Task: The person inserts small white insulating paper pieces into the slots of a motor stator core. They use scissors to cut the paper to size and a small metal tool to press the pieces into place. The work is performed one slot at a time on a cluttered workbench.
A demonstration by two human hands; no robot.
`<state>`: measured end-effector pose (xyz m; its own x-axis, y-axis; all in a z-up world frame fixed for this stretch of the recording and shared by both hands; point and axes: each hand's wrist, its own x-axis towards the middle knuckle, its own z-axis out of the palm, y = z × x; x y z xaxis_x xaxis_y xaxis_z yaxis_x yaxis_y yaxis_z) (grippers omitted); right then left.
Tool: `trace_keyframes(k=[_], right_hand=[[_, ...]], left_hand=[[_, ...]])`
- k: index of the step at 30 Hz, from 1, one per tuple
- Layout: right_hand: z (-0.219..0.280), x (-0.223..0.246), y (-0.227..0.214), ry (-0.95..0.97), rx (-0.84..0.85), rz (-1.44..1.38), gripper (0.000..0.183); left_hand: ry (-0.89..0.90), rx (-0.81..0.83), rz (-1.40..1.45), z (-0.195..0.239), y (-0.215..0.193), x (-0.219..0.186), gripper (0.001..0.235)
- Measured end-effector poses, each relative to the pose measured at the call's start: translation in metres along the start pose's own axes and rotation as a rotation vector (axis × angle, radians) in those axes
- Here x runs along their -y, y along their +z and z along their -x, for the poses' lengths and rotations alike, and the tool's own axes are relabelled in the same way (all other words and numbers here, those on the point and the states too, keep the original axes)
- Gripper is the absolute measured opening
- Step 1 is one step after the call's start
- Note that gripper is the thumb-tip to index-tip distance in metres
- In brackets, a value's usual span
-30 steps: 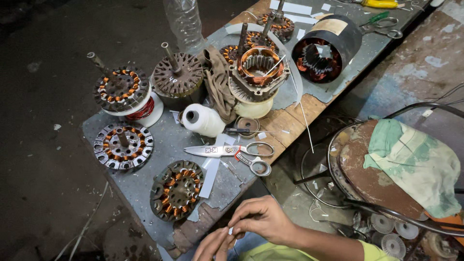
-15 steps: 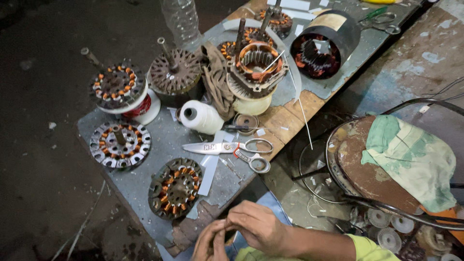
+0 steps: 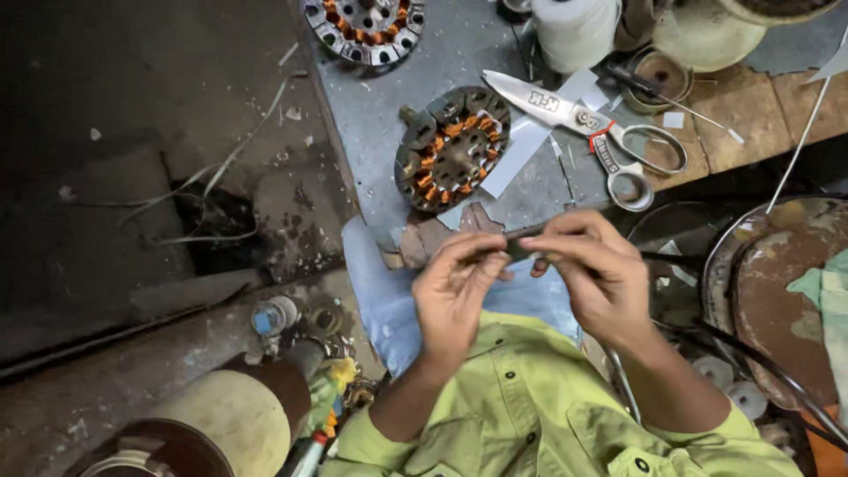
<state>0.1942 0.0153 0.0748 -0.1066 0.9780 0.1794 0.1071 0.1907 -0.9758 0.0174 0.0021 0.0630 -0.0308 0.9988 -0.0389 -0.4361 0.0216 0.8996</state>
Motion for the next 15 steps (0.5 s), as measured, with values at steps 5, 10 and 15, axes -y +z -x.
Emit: trace_keyframes(k=[5, 10, 15], right_hand=[[-0.002, 0.007, 0.002, 0.025, -0.034, 0.135, 0.025], [-0.004, 0.003, -0.002, 0.016, 0.027, 0.053, 0.018], [0.000, 0.001, -0.002, 0.179, 0.028, -0.083, 0.014]], left_hand=[[-0.041, 0.112, -0.226, -0.007, -0.012, -0.019, 0.020], [0.245, 0.136, -0.563, -0.009, -0.008, -0.031, 0.018], [0.543, 0.180, -0.778, -0.004, -0.007, -0.037, 0.025]])
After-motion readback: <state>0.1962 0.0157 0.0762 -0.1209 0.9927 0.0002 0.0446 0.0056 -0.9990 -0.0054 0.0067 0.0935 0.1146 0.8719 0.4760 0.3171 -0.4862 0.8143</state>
